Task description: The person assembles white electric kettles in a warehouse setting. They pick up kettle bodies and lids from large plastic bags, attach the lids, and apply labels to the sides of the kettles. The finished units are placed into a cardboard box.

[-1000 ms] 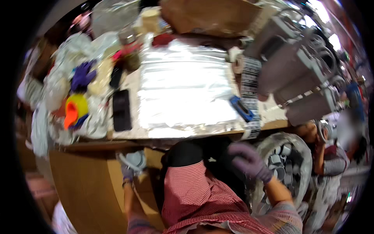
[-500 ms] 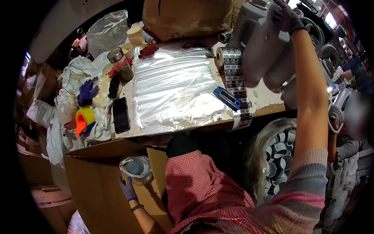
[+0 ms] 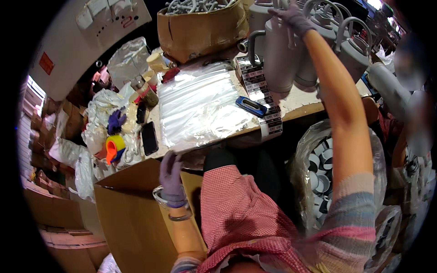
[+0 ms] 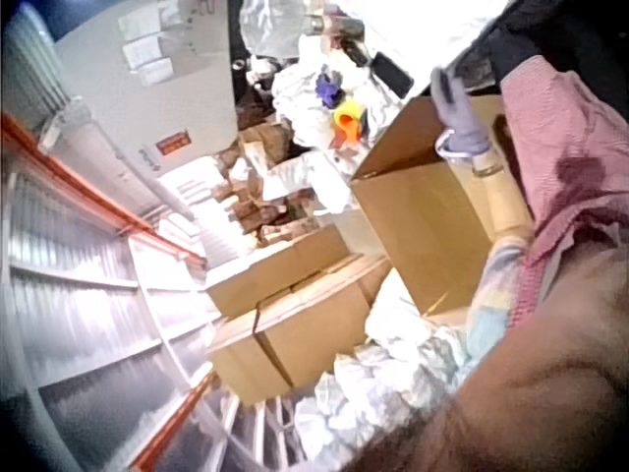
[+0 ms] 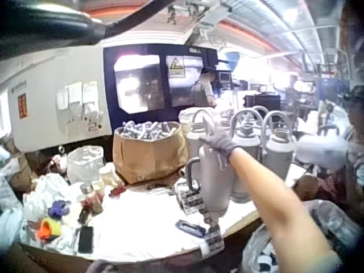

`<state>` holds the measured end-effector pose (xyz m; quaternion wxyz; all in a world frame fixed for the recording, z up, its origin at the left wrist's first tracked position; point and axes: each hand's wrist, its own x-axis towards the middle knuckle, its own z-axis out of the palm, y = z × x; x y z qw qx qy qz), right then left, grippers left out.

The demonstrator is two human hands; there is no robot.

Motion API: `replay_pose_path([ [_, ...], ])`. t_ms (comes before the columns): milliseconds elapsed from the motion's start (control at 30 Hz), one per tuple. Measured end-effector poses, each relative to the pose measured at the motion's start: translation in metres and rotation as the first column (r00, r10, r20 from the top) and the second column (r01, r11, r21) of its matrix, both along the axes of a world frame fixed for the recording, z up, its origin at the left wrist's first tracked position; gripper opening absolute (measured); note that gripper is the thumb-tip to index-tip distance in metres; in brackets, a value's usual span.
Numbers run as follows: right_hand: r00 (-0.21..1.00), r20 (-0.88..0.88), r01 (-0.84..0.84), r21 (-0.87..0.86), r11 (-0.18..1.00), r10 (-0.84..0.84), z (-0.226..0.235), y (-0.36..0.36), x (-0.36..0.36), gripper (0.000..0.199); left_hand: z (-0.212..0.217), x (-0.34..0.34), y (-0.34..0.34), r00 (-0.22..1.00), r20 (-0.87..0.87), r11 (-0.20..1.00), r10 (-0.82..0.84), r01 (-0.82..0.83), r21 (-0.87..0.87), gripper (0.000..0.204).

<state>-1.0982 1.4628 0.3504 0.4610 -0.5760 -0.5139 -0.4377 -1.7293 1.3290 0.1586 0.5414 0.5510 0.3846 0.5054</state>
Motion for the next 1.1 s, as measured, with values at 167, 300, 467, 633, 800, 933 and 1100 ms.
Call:
replay_pose_path([
  [167, 0.84, -0.461, 0.101, -0.387, 0.916, -0.287, 0.059, -0.1, -0.065, 0.059, 0.064, 0.033, -0.052, 0.988, -0.082, 0.969, -0.134, 0.148, 0.196, 0.049],
  [300, 0.806, -0.461, -0.369, 0.099, 0.924, 0.371, 0.08, -0.255, -0.146, 0.037, 0.015, 0.042, -0.077, 0.957, -0.241, 0.941, -0.164, 0.225, 0.255, 0.066],
  [467, 0.262, -0.58, -0.856, 0.23, 0.463, 0.772, 0.041, -0.368, -0.233, 0.053, 0.033, 0.112, -0.093, 0.974, -0.136, 0.867, -0.18, 0.222, 0.446, 0.111],
  [633, -0.111, -0.796, -0.475, 0.568, 0.672, 0.595, -0.021, -0.389, -0.279, 0.063, 0.071, 0.102, -0.104, 0.984, -0.06, 0.865, -0.171, 0.179, 0.469, 0.076],
  [800, -0.382, -0.533, -0.139, 0.841, 0.523, 0.755, -0.066, -0.389, -0.312, 0.058, 0.086, 0.043, -0.122, 0.905, -0.31, 0.77, -0.291, 0.414, 0.486, 0.073],
  [933, -0.303, -0.627, -0.32, 0.776, 0.543, 0.718, -0.099, -0.399, -0.322, 0.05, 0.022, 0.018, -0.11, 0.949, -0.295, 0.867, -0.109, 0.236, 0.439, 0.046],
  [1100, 0.312, -0.522, -0.798, 0.309, 0.517, 0.794, -0.092, -0.395, -0.352, 0.039, -0.003, 0.036, -0.09, 0.97, -0.147, 0.876, 0.195, -0.105, 0.471, 0.035],
])
